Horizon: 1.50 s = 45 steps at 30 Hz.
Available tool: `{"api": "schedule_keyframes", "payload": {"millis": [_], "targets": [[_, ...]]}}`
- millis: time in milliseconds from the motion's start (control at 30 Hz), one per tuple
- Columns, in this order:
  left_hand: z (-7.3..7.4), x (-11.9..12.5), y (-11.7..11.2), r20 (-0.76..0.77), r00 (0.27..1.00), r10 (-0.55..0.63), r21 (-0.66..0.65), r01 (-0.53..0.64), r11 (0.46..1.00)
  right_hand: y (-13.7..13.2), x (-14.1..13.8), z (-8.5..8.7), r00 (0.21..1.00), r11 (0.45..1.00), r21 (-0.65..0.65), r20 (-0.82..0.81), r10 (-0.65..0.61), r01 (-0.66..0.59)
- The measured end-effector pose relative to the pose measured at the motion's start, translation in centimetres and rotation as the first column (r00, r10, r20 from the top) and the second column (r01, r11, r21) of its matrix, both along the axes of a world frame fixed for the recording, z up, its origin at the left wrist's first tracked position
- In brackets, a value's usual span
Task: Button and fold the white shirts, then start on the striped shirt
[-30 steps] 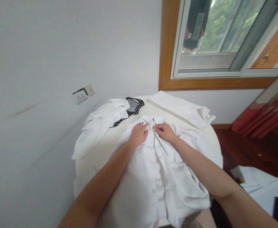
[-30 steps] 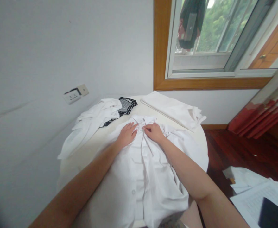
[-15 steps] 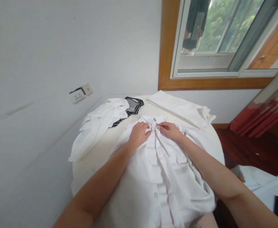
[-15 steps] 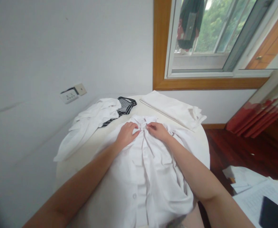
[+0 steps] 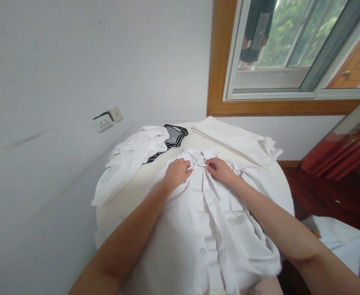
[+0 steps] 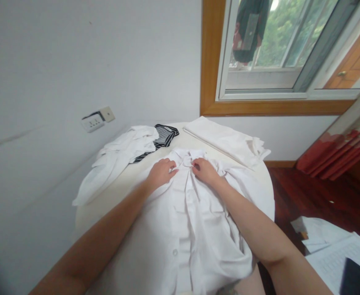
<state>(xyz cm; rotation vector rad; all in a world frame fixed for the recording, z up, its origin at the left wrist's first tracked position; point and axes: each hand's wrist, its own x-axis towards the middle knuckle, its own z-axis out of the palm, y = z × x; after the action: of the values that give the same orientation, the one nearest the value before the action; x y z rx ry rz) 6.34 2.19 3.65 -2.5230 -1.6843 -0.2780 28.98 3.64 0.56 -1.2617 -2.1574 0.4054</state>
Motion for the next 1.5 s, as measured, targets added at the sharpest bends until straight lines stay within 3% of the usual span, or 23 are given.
{"api": "schedule_keyframes", "payload": {"millis": [200, 567, 767, 933, 1100, 1200, 1333, 1433, 1500], "targets": [[0.1, 0.6, -0.1, 0.067, 0.997, -0.029, 0.044, 0.026, 0.999, 0.2, 0.1, 0.0, 0.999, 1.000, 0.007, -0.025, -0.028, 0.029], [0.6, 1.9, -1.4, -0.035, 0.996, -0.087, 0.054, 0.089, 0.995, 0.4, 0.4, 0.1, 0.997, 0.999, 0.002, -0.070, -0.035, 0.035], [0.4, 1.8, -1.4, -0.049, 0.994, -0.102, 0.070, 0.105, 0.992, 0.7, 0.4, -0.3, 0.963, 0.992, -0.120, -0.266, -0.053, 0.022], [0.2, 1.6, -1.1, -0.057, 0.995, -0.087, 0.084, 0.092, 0.992, 0.9, 0.3, -0.5, 0.876, 0.964, -0.263, -0.471, -0.105, -0.026], [0.0, 1.6, -0.4, 0.153, 0.983, -0.102, 0.100, 0.088, 0.991, 0.8, 0.3, -0.5, 0.845, 0.938, -0.339, -0.520, -0.125, -0.070], [0.2, 1.6, 0.0, 0.400, 0.910, -0.112, 0.072, 0.090, 0.993, 0.7, 0.4, -0.5, 0.883, 0.953, -0.291, -0.466, -0.059, -0.090], [0.8, 1.8, 0.3, 0.739, 0.674, 0.009, -0.069, 0.062, 0.996, 0.6, 0.3, -0.7, 0.958, 0.986, -0.095, -0.266, 0.110, -0.140], [1.0, 2.1, 0.3, 0.869, 0.491, 0.058, -0.112, 0.081, 0.990, 0.5, 0.1, -0.9, 0.977, 0.987, 0.015, -0.138, 0.161, -0.160], [0.9, 2.2, 0.3, 0.899, 0.437, 0.034, -0.089, 0.105, 0.990, 0.5, 0.0, -1.1, 0.985, 0.991, 0.036, -0.108, 0.134, -0.131]]}}
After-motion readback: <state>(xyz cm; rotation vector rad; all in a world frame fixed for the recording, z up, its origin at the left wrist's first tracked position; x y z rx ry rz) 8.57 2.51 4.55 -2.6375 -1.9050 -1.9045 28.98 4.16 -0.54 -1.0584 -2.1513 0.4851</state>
